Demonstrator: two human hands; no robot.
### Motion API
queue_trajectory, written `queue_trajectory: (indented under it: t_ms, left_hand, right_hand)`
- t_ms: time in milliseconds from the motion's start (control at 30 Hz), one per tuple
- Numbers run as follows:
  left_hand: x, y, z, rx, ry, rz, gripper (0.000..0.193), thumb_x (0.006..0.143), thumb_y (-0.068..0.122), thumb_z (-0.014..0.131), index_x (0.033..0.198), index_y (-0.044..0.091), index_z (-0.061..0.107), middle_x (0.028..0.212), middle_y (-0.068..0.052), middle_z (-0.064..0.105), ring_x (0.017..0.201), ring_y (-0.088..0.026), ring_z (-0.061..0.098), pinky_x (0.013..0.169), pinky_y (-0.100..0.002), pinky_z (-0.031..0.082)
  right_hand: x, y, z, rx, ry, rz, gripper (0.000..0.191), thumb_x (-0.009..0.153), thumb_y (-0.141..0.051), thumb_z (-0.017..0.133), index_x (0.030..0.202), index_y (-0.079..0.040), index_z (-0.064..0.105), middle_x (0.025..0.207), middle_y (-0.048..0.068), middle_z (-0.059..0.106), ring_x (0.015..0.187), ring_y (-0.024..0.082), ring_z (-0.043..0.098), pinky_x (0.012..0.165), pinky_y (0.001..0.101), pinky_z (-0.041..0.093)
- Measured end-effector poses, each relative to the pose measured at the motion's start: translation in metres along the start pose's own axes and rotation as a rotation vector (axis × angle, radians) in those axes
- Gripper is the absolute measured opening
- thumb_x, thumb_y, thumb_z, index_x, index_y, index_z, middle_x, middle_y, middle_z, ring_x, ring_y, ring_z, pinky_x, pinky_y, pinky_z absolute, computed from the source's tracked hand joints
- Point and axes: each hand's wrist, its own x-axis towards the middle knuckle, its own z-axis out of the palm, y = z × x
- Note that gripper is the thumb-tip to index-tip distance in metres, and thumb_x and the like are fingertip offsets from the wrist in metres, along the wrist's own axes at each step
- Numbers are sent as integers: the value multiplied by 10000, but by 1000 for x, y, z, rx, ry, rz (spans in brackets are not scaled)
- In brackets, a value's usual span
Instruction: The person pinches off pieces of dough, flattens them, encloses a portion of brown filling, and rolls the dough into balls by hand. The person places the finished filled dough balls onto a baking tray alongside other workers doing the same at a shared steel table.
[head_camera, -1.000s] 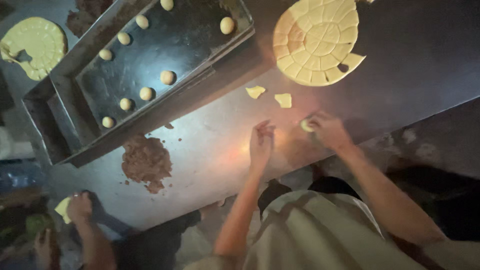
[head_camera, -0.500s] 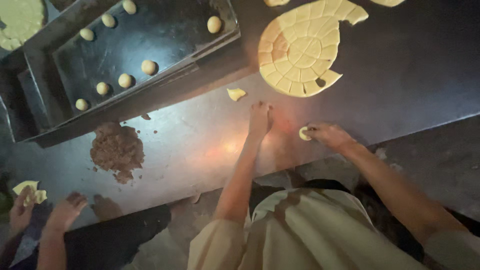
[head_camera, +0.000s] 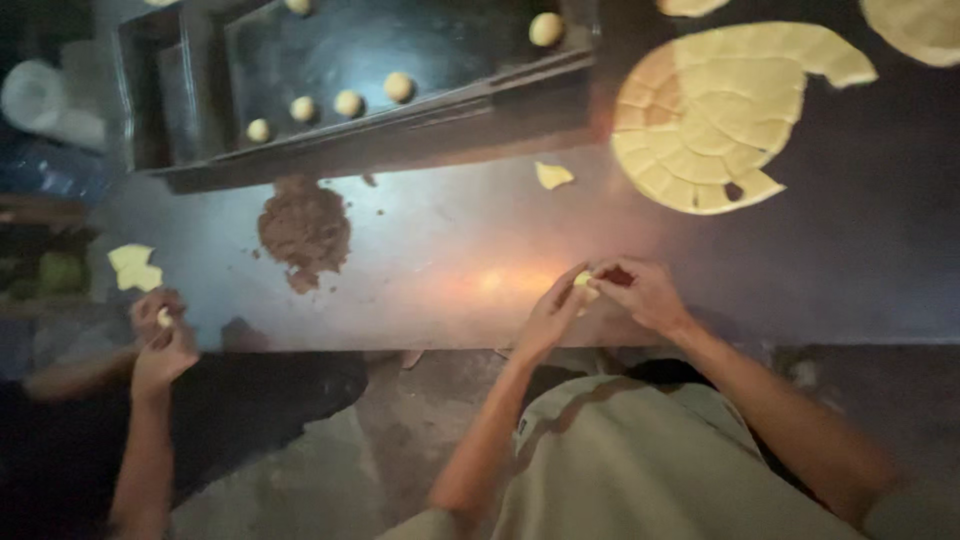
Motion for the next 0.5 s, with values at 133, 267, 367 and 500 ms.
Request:
queue_trajectory:
  t_ms: [133,267,367,500]
  left_hand:
    - [8,28,-10,-81,112,-150,458,1087,415,527,1437,133,615,922,64,575,693,-30,453,580,-209,402]
    - [10,52,-20,-222,4,-294,452,1098,442,495,1369,114,649,943,51,647,686,-27,476,560,-194,394]
    - [15,60,-20,-192,-10,-405,422,1103,421,498,1406,168,647,918,39,589,732,-20,524,600,-195,439]
    - [28,52,-8,-144,-212,-281,429,1033,359,560,1433,202,567,1049,44,660,712,-41,499,602,-207,427]
  right_hand:
    - [13,-21,7,-33,-14,-304,217,893,-108,730,1103,-54,741,1062,71,778,930,248,746,820,335,585]
    - [18,-14,3,-162,-150,-464,293,910,-33,660,1200,-54,701,1193,113,721,1058,314,696,891,387,547]
    - [13,-9,10,-242,-31,-390,334,881,30,568,1193,-51,659,1190,122,694,1103,323,674,951,383,552]
    - [-13,-8,17,-302,190,-100,204,973,-66,588,1167,-71,648,1193,117,696,1147,309,658,969,379,530]
